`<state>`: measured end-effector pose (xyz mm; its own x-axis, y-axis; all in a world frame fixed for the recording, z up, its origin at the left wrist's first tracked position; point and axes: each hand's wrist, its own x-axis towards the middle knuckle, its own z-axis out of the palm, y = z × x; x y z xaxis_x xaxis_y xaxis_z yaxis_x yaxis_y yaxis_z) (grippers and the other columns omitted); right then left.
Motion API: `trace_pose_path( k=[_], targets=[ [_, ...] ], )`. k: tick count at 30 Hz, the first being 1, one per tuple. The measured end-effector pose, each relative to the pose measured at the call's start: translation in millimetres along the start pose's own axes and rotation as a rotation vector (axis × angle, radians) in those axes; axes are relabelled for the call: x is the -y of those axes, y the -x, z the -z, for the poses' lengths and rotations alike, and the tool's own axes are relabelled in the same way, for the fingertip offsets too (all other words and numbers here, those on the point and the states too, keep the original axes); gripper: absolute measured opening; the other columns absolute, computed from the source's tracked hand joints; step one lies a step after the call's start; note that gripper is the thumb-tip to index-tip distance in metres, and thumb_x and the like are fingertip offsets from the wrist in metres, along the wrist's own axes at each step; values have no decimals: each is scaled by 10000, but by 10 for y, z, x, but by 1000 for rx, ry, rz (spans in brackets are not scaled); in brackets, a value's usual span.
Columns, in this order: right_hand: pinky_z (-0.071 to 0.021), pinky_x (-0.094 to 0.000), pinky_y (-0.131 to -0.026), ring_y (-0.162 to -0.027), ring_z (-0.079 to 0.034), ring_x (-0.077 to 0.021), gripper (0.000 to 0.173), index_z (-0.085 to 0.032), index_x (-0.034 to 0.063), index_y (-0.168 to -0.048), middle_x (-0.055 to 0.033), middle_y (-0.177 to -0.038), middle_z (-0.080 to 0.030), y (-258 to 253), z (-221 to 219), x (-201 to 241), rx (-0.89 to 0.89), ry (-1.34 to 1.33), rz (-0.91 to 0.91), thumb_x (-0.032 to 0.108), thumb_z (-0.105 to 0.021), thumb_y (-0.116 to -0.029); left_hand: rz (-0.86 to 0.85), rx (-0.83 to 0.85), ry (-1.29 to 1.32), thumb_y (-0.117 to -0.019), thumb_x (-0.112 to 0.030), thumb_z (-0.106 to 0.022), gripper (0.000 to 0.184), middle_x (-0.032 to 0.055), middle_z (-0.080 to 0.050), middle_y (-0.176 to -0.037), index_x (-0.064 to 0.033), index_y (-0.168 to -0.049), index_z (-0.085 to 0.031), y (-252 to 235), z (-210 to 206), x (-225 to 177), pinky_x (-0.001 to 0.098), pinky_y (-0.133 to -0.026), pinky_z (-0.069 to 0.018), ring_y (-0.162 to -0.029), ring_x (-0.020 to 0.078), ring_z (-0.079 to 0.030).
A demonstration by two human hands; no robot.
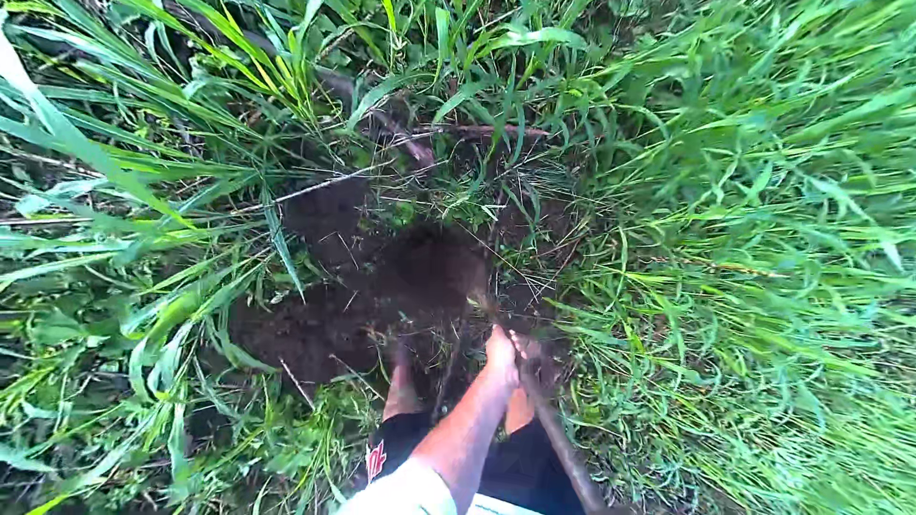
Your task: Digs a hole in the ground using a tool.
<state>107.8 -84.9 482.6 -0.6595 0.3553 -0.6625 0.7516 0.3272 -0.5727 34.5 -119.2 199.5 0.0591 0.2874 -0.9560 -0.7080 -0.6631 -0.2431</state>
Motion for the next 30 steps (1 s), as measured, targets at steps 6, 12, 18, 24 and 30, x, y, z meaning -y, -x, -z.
trace_pose_path(
  k=[6,12,18,24,30],
  targets=[
    [-570,-346,-895,-934,-701,-208,385,-588,-160,-1256,-260,-1095,-687,-579,-371,-914,-38,-77,114,101,-569,-975,-68,-125,-144,-1125,-504,-204,545,-2,-398,-543,-89,-879,-457,-1027,94,-391,253,-354,-384,-378,110,-399],
    [-528,-271,-472,-480,-548,-49,339,-606,79,-1335,93,-617,-577,-1112,350,-1798,-339,-185,188,227,-489,-1053,-275,-367,-497,-1132,-483,-209,622,128,-543,-743,7,-1025,-576,-1689,-336,7,409,-515,-506,-547,234,-529],
    [-489,-292,-409,-424,-498,-69,375,-637,60,-1276,77,-565,-522,-1904,903,-2781,-347,-191,155,323,-465,-1072,-398,-497,-615,-1138,-445,-233,579,185,-599,-882,20,-1163,-577,-2349,-534,382,445,-608,-547,-671,271,-593],
    [-513,-315,-411,-418,-514,-73,385,-623,17,-1201,80,-561,-525,-2914,1416,-3611,-286,-170,98,317,-413,-1081,-490,-648,-630,-1116,-518,-130,728,211,-651,-947,23,-1182,-611,-2900,-864,608,514,-645,-570,-737,308,-646],
    [-517,-319,-441,-425,-499,-77,411,-608,-5,-1144,66,-573,-486,-3684,1694,-4051,-347,-105,-4,323,-369,-1077,-597,-574,-360,-1087,-593,-95,734,138,-589,-816,-21,-1184,-545,-3333,-966,791,481,-563,-568,-620,260,-603]
  ],
)
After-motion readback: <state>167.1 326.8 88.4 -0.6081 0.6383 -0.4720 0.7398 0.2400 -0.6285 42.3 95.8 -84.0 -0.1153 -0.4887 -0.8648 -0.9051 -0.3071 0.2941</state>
